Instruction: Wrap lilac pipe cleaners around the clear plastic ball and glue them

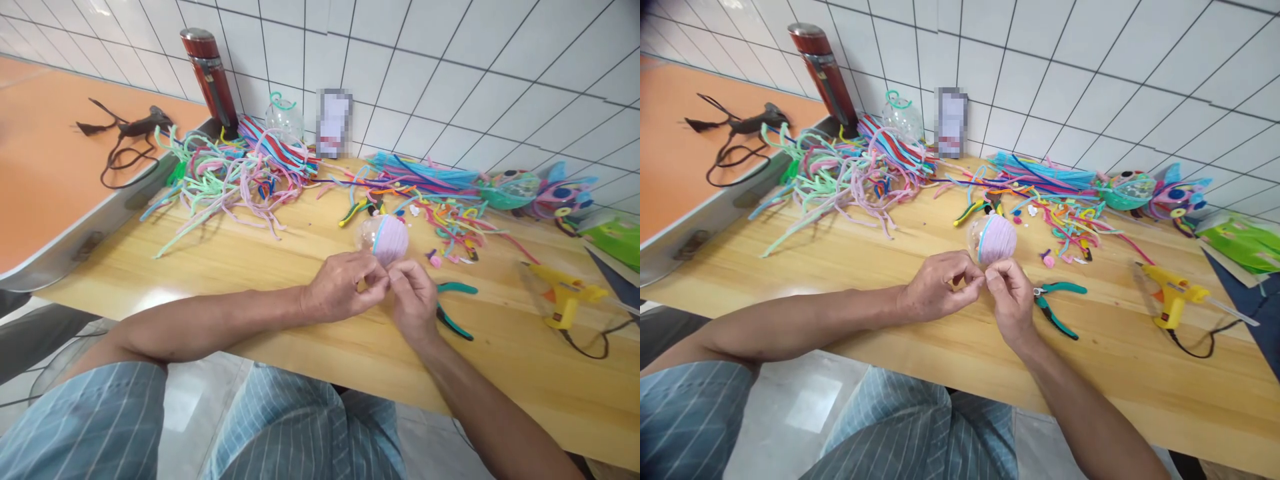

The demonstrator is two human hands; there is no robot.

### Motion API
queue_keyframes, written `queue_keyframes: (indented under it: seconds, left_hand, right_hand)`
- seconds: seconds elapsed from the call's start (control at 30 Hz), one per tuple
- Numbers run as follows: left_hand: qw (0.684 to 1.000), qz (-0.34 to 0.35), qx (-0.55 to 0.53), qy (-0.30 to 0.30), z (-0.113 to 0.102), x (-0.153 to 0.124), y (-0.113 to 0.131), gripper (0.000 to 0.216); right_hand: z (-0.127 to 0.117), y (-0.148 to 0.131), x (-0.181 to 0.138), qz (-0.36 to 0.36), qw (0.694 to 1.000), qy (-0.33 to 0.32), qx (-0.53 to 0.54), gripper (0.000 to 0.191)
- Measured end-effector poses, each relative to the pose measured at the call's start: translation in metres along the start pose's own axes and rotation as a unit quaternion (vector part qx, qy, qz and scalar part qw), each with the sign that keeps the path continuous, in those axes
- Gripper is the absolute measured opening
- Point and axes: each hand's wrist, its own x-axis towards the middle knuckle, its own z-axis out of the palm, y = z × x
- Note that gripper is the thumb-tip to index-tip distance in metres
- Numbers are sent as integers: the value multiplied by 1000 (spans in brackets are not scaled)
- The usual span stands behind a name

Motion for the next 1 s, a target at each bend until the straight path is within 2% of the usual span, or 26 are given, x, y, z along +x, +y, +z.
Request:
queue_keyframes:
  seconds: [0.23, 0.53, 0.6, 0.67, 0.77, 0.87, 0.93, 1.0]
  left_hand:
    - [999, -34, -36, 2, 1, -1, -1, 15]
    - [996, -76, -34, 17, -2, 2, -17, 19]
    - [998, -64, -22, 20, -2, 0, -19, 16]
    - [999, -29, 2, 36, 0, -3, -23, 4]
    - [995, 7, 79, 59, 2, -6, -33, 39]
    - [990, -26, 129, 48, 3, -8, -47, 64]
    - [990, -56, 130, 19, 5, -9, -54, 76]
    - [989, -80, 120, -16, 7, -12, -59, 83]
  right_hand:
    - [4, -9, 2, -5, 1000, -9, -19, 31]
    - [3, -1, 1, 5, 1000, -11, 1, 32]
    - [2, 0, 1, -2, 1000, -3, -3, 32]
    - [0, 0, 3, -20, 1000, 22, -8, 32]
    - [-7, 2, 11, -60, 993, 105, -14, 23]
    - [-19, 10, 26, -57, 980, 188, -33, 24]
    - [-25, 19, 34, -19, 980, 191, -56, 32]
    - [-30, 28, 40, 18, 984, 159, -75, 40]
